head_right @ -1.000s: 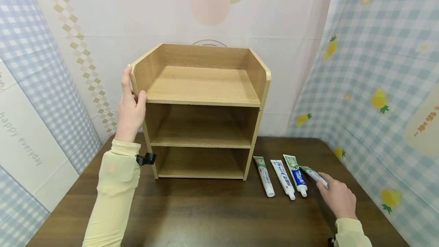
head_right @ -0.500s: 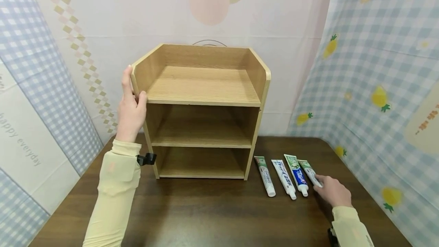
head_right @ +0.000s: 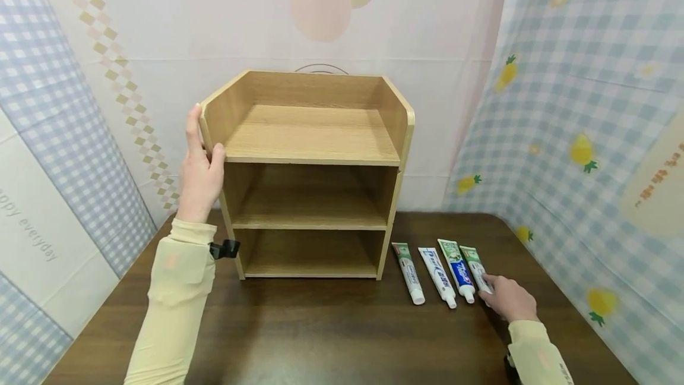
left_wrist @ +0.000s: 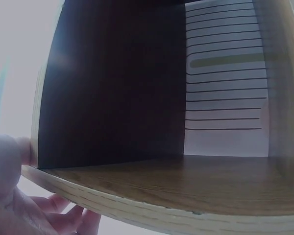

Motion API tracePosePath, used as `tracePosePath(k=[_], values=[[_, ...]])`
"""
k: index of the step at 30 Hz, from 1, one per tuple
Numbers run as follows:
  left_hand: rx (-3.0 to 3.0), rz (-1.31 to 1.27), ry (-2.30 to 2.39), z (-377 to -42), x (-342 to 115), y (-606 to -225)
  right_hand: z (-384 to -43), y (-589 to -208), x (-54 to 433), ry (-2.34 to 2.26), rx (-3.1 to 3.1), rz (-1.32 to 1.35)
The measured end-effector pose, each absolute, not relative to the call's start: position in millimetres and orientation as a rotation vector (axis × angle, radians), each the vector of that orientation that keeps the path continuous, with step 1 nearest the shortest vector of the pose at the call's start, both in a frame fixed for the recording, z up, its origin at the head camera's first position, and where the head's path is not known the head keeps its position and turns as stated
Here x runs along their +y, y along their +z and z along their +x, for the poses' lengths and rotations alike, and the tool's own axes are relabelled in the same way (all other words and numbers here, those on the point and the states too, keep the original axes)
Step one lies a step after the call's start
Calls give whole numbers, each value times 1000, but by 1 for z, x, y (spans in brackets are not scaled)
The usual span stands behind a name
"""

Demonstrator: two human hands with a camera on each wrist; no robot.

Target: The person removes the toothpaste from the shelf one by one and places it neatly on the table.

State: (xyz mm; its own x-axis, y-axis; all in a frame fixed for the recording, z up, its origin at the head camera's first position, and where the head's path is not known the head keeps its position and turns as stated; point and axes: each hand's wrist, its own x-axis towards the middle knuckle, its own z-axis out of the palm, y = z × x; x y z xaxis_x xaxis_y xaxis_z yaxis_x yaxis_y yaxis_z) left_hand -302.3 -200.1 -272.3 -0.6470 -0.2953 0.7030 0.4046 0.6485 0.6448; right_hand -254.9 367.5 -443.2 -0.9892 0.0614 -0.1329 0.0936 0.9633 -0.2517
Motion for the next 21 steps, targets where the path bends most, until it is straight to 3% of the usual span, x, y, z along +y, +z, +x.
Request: tracePosePath(k=[21], values=[[-2024,-82,-1066,-310,-210,-274,-268,-451,364,-463,2934,18]])
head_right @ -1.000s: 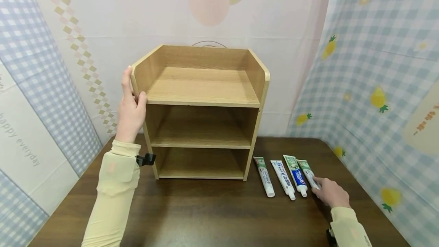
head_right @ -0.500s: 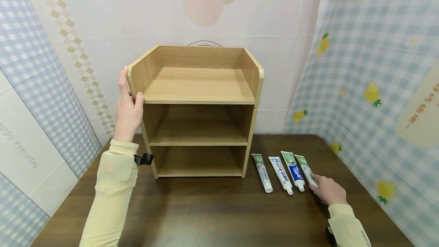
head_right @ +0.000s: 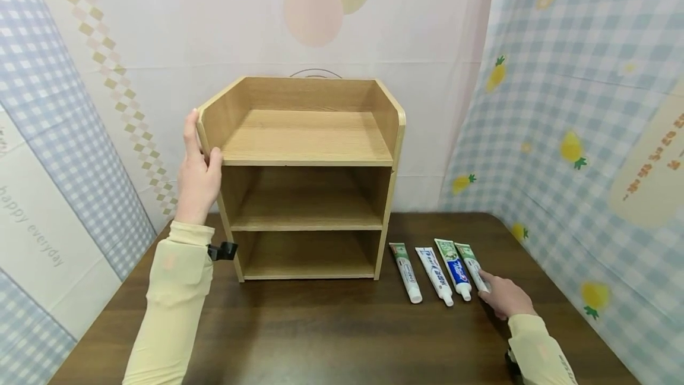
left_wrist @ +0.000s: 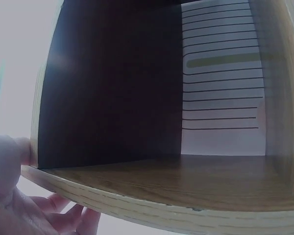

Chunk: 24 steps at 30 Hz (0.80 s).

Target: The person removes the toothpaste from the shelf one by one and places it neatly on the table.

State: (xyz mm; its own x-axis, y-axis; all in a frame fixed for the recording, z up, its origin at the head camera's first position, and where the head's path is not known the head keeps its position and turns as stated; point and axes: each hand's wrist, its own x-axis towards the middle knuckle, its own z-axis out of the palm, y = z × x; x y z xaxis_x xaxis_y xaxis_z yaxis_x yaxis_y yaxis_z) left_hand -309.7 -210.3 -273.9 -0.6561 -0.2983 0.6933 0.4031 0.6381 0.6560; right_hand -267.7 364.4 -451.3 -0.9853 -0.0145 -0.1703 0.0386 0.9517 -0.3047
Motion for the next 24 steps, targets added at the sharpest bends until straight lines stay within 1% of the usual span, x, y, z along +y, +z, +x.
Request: tracePosePath(k=[24], values=[[-2023,-62,-1035,-298,-212,-270,-270,-451,364,-457,2888,28]])
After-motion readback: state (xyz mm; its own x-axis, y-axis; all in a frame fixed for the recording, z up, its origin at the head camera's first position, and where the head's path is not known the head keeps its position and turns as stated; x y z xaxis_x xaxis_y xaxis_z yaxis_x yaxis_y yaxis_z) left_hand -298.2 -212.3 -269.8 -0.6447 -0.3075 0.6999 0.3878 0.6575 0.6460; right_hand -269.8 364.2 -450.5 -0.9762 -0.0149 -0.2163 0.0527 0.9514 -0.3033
